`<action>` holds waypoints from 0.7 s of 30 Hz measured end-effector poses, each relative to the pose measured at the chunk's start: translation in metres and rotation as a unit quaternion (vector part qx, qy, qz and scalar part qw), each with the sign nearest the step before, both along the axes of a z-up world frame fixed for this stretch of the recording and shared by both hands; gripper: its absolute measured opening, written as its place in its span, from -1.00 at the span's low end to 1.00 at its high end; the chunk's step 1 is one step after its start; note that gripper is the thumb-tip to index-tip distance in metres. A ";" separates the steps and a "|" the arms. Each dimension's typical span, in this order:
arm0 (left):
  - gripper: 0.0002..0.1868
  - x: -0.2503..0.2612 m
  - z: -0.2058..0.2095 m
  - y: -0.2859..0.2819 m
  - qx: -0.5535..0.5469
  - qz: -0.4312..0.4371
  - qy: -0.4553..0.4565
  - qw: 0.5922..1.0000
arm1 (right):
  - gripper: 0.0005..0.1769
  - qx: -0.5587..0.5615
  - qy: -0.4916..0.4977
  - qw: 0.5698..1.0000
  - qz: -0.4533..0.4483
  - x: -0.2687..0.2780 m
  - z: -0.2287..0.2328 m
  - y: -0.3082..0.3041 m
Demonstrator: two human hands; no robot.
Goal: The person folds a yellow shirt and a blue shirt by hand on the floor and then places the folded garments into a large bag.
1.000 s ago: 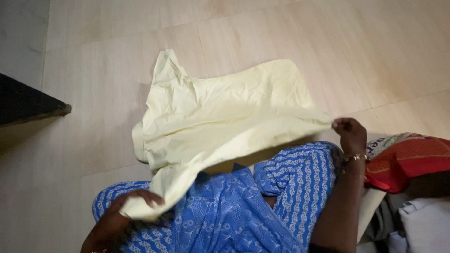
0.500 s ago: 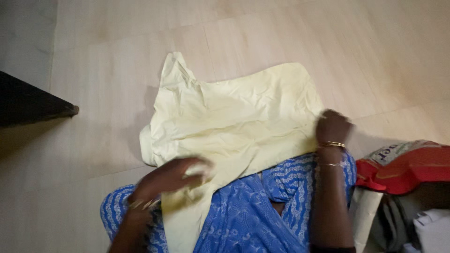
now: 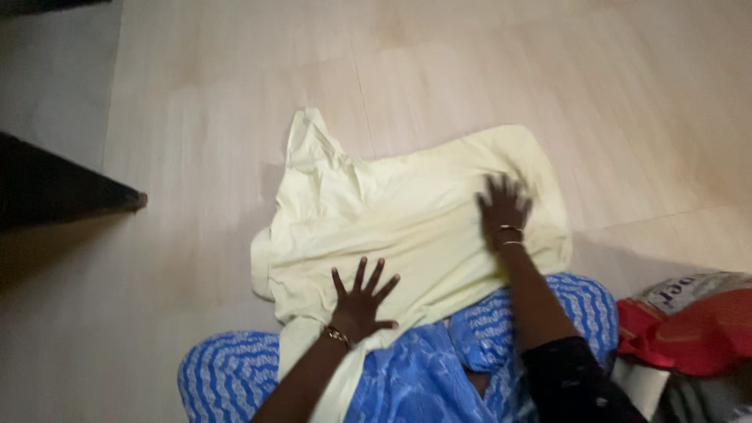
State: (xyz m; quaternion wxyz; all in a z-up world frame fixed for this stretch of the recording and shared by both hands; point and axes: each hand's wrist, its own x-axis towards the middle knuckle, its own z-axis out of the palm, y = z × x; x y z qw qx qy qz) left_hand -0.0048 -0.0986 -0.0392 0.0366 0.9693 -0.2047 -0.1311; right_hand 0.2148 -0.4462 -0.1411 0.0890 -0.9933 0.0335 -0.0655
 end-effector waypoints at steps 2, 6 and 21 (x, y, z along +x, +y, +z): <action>0.19 0.007 0.008 -0.004 0.005 0.008 0.029 1.000 | -0.25 0.024 0.023 0.995 -0.093 0.008 0.009 -0.020; -0.08 0.039 -0.006 0.001 -0.062 0.038 -0.015 0.997 | -0.18 0.056 -0.072 0.995 -0.049 -0.001 0.016 0.010; -0.31 0.205 -0.034 0.092 -0.064 0.225 -0.203 0.951 | -0.29 -0.022 0.071 0.960 0.271 -0.040 0.073 0.233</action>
